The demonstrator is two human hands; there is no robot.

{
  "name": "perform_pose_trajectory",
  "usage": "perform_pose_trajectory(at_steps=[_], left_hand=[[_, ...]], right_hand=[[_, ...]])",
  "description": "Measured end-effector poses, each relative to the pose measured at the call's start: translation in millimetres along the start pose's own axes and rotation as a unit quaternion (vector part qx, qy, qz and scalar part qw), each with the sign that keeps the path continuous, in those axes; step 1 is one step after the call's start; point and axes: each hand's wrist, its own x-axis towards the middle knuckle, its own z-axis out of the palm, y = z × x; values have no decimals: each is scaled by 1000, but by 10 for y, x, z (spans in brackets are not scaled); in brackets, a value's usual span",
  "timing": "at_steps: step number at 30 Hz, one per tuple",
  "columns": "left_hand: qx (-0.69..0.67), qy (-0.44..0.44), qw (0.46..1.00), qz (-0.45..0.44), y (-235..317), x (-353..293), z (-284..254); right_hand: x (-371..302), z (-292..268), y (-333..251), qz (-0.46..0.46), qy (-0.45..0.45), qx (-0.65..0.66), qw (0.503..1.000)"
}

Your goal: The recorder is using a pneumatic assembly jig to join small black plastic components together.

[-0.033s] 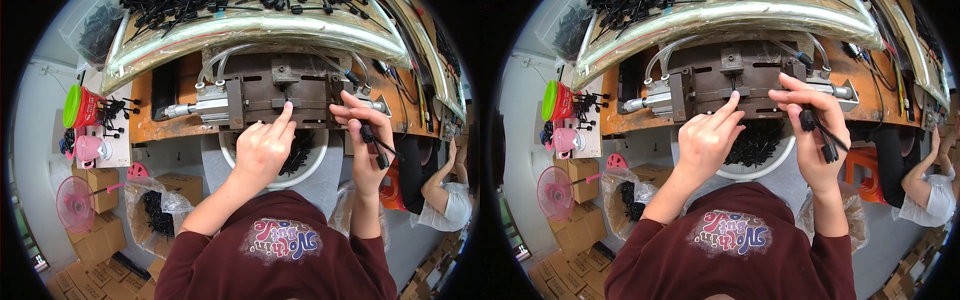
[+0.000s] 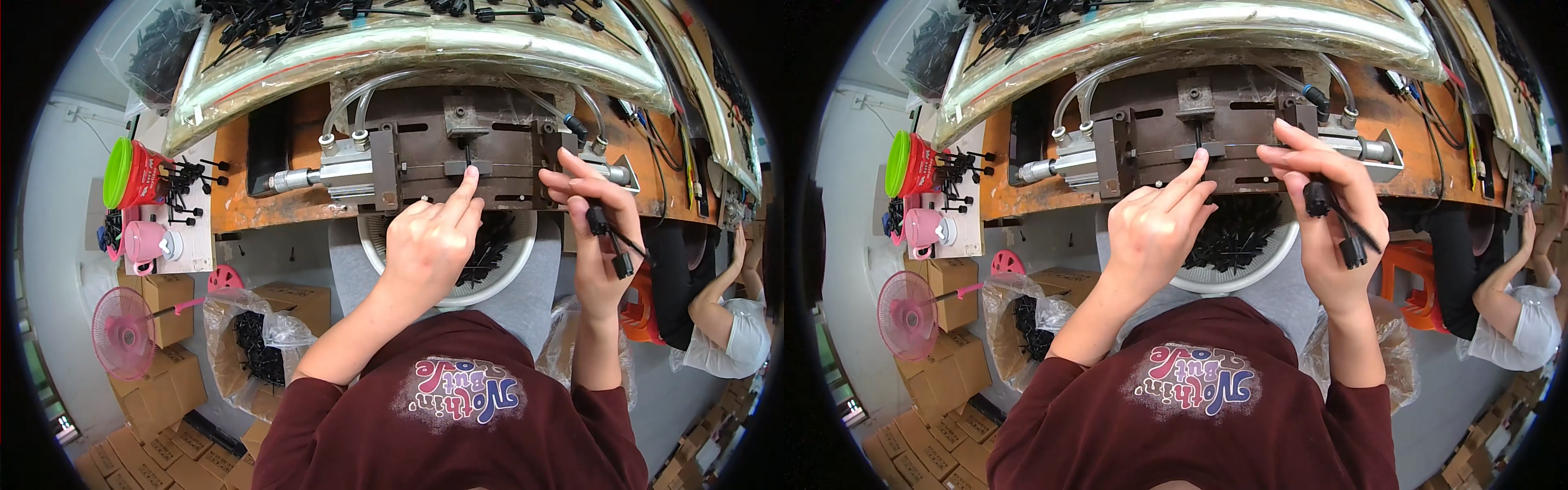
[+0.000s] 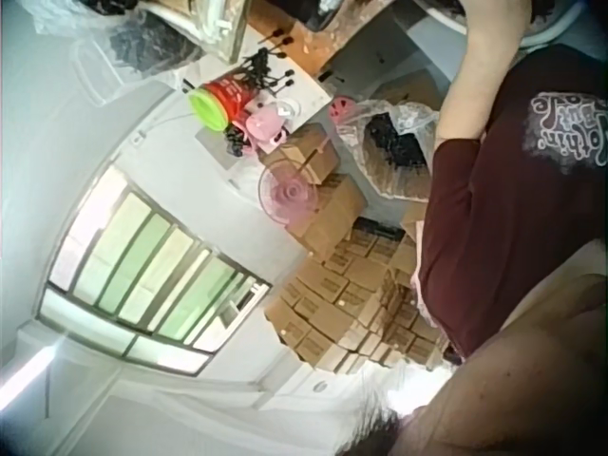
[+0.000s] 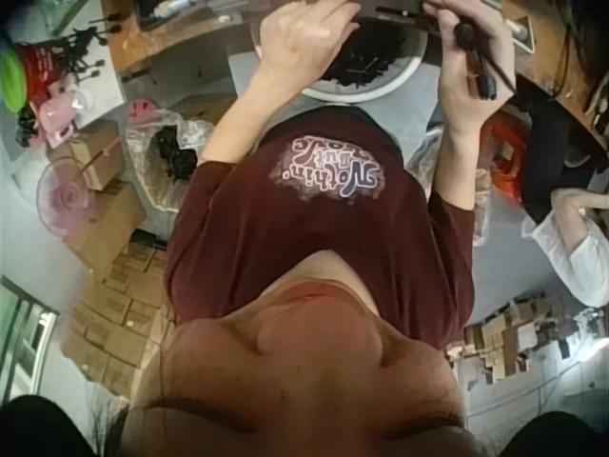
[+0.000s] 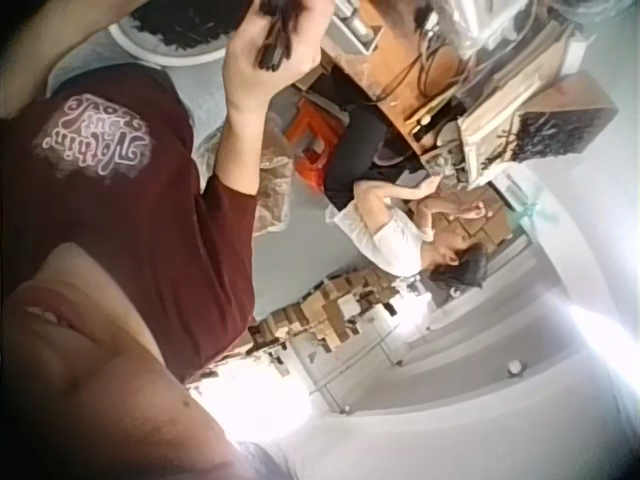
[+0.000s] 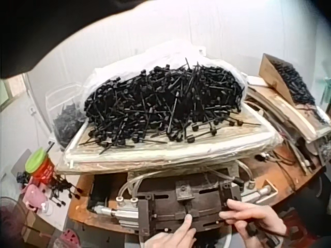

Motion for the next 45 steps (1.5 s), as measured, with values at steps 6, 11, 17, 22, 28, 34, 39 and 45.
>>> perform_pose_trajectory(at_steps=[6,11,17,22,28,34,39,45], left_hand=[[-50,-4,998,-25,2,2,-40],[-396,30,913,-91,209,33,-322],[-351,69,932,-59,162,-17,-343],[-272,60,955,-99,85,-136,-226],[-51,21,998,-10,9,-124,8],[55,-16,998,42,26,33,-49],[56,-39,997,30,49,28,-62],[-3,-17,1000,8,29,21,-138]], right_hand=[[3,-19,42,-121,-67,-188,972],[-67,57,166,-186,-139,-230,945],[-77,202,170,-195,-166,-239,937],[-12,80,268,-209,-87,-251,941],[-204,161,322,-97,-24,13,995],[-227,49,208,-20,-55,6,998],[-210,17,47,101,-46,63,992],[-215,61,-46,261,-40,135,955]])
